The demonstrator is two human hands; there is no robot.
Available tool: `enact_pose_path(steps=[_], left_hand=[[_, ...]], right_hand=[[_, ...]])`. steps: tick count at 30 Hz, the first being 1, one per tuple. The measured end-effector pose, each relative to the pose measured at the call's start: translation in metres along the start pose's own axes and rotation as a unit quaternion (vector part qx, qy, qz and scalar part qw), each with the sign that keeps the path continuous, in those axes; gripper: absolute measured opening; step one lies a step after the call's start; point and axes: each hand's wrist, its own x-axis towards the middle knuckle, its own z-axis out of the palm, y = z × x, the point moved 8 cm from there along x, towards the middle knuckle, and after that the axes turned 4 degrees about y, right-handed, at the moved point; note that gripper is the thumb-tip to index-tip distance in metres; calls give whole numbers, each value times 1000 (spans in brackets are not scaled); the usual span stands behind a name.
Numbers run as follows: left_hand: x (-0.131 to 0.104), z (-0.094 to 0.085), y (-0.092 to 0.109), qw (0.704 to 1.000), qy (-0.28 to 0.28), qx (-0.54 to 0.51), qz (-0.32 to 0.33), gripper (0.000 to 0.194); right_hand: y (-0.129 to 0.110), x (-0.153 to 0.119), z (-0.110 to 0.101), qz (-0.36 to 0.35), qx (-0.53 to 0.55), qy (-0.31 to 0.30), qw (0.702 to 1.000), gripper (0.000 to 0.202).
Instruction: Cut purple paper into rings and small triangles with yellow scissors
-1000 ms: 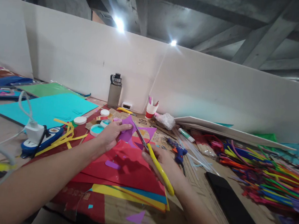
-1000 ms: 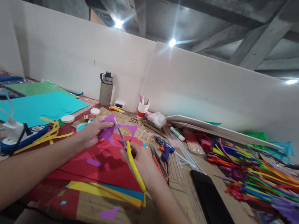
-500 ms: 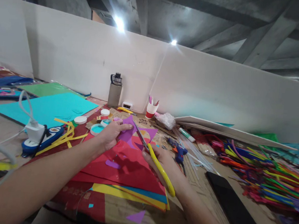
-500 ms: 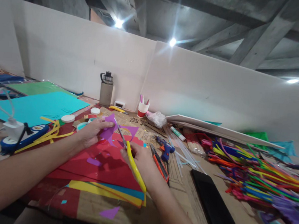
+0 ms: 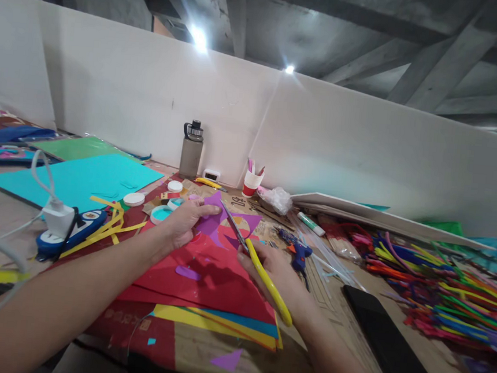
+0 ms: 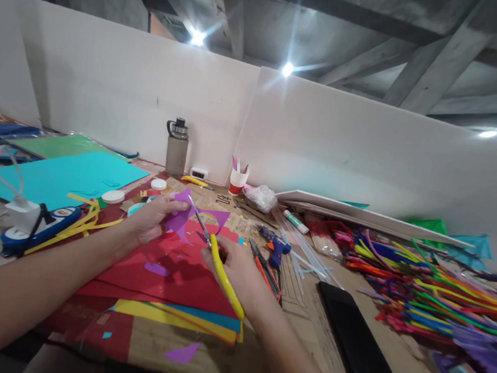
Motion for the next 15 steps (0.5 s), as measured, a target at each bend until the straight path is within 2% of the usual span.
enact_pose_path(steps=[8, 15], left_hand=[[2, -1, -2, 1000, -5, 8, -8, 13], [1, 0, -2, 1000, -15, 5, -12, 13]], right_hand=[[-1, 0, 0, -6, -1, 11, 1000, 26], [2, -2, 5, 19, 38, -11, 999, 22]])
